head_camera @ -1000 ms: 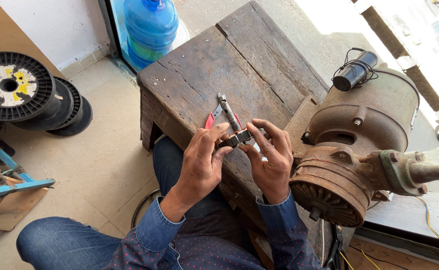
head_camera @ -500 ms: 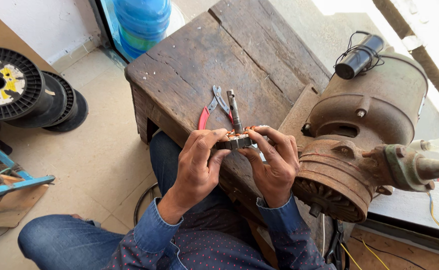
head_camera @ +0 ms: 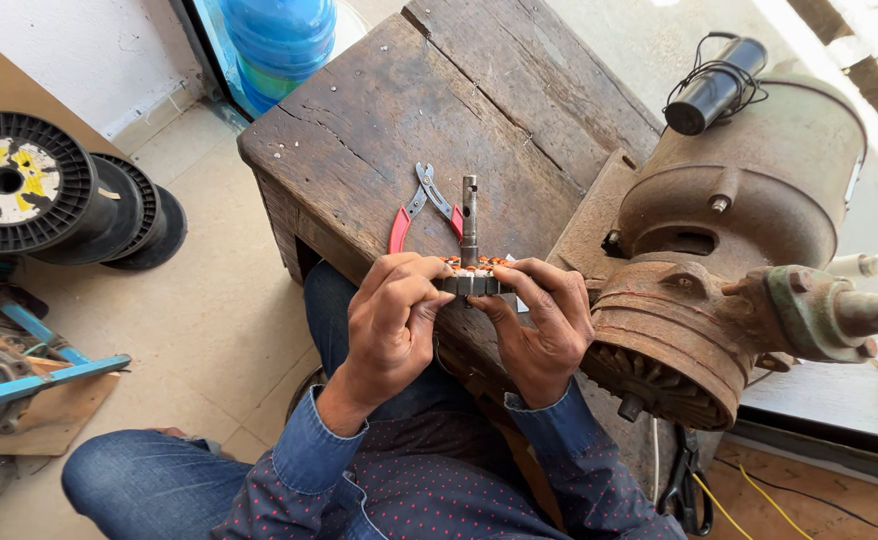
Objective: The person inserts small white rectangular insulating pieces into the slots of a motor armature. They repeatedly pick up the pieces, place them into the slots, and adjust them by hand.
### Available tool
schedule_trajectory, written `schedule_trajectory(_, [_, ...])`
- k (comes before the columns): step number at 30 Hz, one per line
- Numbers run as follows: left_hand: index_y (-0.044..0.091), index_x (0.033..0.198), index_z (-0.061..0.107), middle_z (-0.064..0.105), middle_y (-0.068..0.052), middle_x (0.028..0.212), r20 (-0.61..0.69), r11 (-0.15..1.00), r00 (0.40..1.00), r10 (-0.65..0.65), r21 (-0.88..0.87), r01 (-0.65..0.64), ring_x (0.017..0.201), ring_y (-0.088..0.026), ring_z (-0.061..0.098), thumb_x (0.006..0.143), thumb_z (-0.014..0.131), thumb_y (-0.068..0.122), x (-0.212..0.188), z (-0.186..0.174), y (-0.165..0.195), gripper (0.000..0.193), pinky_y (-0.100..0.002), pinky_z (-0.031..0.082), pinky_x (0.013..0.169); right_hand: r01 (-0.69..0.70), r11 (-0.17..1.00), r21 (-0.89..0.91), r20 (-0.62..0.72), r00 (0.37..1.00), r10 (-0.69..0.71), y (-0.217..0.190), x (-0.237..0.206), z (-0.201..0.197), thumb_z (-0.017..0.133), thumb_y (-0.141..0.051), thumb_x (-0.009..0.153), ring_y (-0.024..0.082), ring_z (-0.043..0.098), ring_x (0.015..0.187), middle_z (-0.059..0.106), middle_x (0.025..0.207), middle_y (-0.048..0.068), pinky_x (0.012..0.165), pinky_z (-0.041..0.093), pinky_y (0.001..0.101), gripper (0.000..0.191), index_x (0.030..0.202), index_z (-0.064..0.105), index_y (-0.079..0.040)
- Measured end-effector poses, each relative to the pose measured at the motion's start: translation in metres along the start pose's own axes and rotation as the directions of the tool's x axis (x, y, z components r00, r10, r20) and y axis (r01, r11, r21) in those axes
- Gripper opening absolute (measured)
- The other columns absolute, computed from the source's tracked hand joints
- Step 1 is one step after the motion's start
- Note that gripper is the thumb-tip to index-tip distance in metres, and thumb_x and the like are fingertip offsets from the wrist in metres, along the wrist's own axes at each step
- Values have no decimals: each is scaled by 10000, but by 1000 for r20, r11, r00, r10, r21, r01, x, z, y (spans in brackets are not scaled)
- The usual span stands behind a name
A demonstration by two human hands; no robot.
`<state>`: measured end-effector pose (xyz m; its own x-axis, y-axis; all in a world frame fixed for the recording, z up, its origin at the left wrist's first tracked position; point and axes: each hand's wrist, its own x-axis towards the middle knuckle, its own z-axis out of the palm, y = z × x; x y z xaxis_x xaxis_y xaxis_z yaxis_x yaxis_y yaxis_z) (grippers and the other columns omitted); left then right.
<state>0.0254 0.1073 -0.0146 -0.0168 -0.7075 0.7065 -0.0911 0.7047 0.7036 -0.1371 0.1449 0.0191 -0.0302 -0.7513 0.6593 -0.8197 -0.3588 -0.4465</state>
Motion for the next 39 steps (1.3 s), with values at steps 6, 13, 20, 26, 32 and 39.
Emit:
schedule_trajectory(6, [30, 1115, 557, 694, -117, 1119, 71, 998, 995, -69, 5, 69, 1051, -290, 666, 899, 752, -70, 7, -2, 2, 307, -401, 560, 925, -25, 999, 41, 12, 1000, 24, 5, 0, -1, 898, -122, 795, 214, 646, 965, 697, 1095, 74, 830, 539, 342, 392, 1152, 743, -73])
schedule_trajectory(13, [28, 1142, 555, 691, -136, 1135, 105, 996, 990, -90, 4, 90, 1095, -312, 655, 881, 779, -46, 5, -6, 5, 352, -413, 553, 966, 47, 999, -13, 4, 999, -47, 10, -2, 1, 910, -113, 785, 234, 667, 940, 694, 1070, 81, 813, 544, 353, 386, 1123, 730, -64])
schedule_trajectory(20, [37, 1145, 557, 686, -132, 1123, 119, 999, 992, -49, 13, 47, 1076, -318, 661, 885, 808, -19, 0, -8, -2, 366, -417, 576, 940, 131, 991, 11, 3, 991, -131, 11, -8, 2, 919, -118, 772, 249, 669, 873, 676, 1013, 83, 772, 548, 366, 366, 1083, 734, -62])
schedule_trajectory(26, [43, 1130, 557, 689, -124, 1105, 118, 1000, 993, 1, 22, -4, 1054, -314, 666, 878, 815, -20, -6, -7, -7, 367, -420, 585, 907, 223, 974, 35, 18, 974, -224, 21, -10, 3, 905, -65, 781, 229, 637, 802, 676, 999, 89, 688, 512, 349, 336, 1078, 748, -59])
schedule_trajectory(32, [49, 1120, 545, 691, -122, 1113, 123, 1000, 992, 13, 11, -14, 1058, -306, 665, 875, 819, -27, -8, -6, -9, 375, -415, 589, 905, 253, 966, 62, 12, 967, -254, 25, -12, 4, 921, -116, 777, 198, 635, 776, 690, 1001, 74, 654, 473, 335, 339, 1064, 752, -51])
schedule_trajectory(39, [36, 1201, 613, 653, -108, 1140, 184, 998, 983, -10, 65, -2, 1072, -311, 632, 892, 806, 10, 2, -10, -5, 366, -425, 563, 940, 218, 975, 37, 22, 976, -218, 23, -8, 5, 905, -88, 786, 212, 642, 812, 676, 1000, 75, 696, 505, 334, 351, 1103, 756, -64])
